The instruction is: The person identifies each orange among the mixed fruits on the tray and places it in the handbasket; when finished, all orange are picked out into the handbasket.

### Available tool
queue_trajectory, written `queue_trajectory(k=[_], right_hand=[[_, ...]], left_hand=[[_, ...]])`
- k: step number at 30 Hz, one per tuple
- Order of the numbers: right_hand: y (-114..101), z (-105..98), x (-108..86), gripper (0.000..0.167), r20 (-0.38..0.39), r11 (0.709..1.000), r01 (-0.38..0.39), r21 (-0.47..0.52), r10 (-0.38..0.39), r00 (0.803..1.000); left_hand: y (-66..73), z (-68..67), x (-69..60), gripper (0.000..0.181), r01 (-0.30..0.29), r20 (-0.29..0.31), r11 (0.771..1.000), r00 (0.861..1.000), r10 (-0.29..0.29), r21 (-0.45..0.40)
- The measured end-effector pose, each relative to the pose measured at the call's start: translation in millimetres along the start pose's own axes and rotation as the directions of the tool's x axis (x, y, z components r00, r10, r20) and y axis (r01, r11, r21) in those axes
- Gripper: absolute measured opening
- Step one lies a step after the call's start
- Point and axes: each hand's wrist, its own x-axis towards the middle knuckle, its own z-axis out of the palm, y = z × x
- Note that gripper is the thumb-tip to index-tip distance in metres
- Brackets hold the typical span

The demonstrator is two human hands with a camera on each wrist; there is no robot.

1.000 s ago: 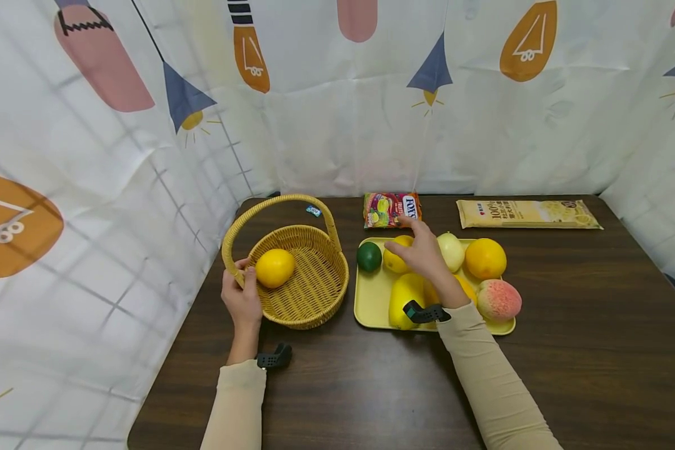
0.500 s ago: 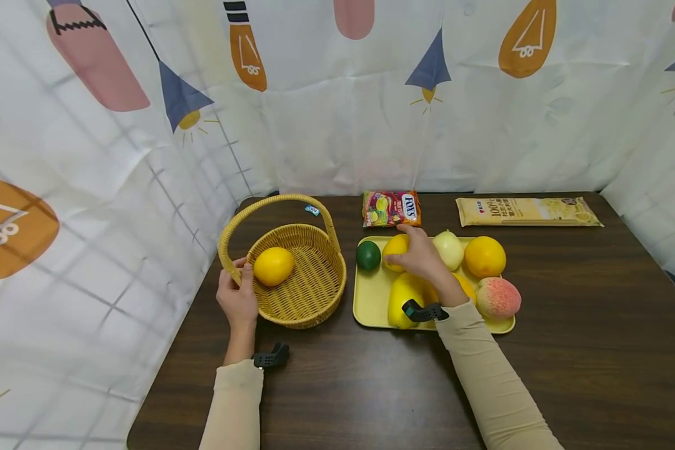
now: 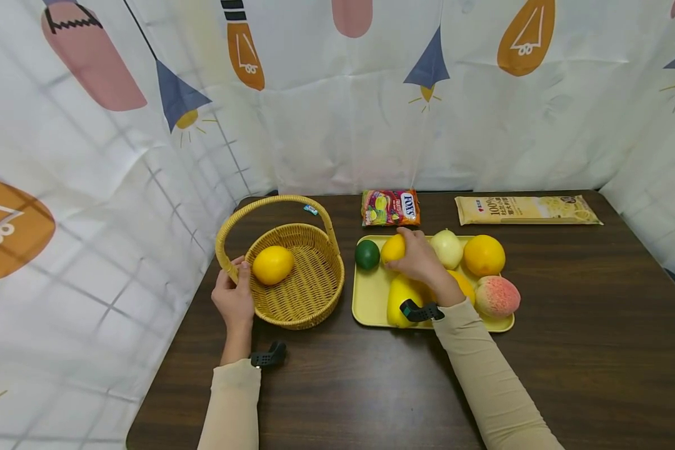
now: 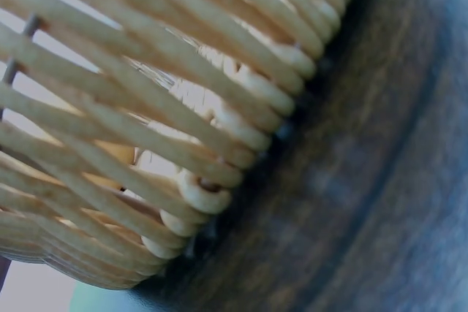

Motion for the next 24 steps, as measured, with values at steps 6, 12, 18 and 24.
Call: queue_trajectory(k=[6,12,18,24], right_hand=[[-3,-1,-2.8,0.089,-0.005,1.0,-0.01,-0.023,0.01,1.0],[-10,-8,-9.1,0.089,-0.041,1.0,0.021,0.005,-0.021,0.999],[-27,-16,-17.8,0.086,-0.081,0.99,0.121,0.068,-0.115,0.99],[-55,-6,-29.6,0.082,-0.059,0.957,0.203,0.209,-0.194,0.979]], left_hand=[[-2.0,-1.2,-0.3,0.027,0.029,0.016,1.0,0.999,-0.029,0.012],[-2.1,-0.8,-1.0,0.027,0.003,0.022,1.0,1.0,-0.003,0.016],[-3.0,0.2,1.9,0.027,0.008,0.019,1.0,1.0,-0.008,0.02],[0.6,-2.7,2.2,0.031,0.055,0.048,0.998,0.997,-0.055,-0.008]])
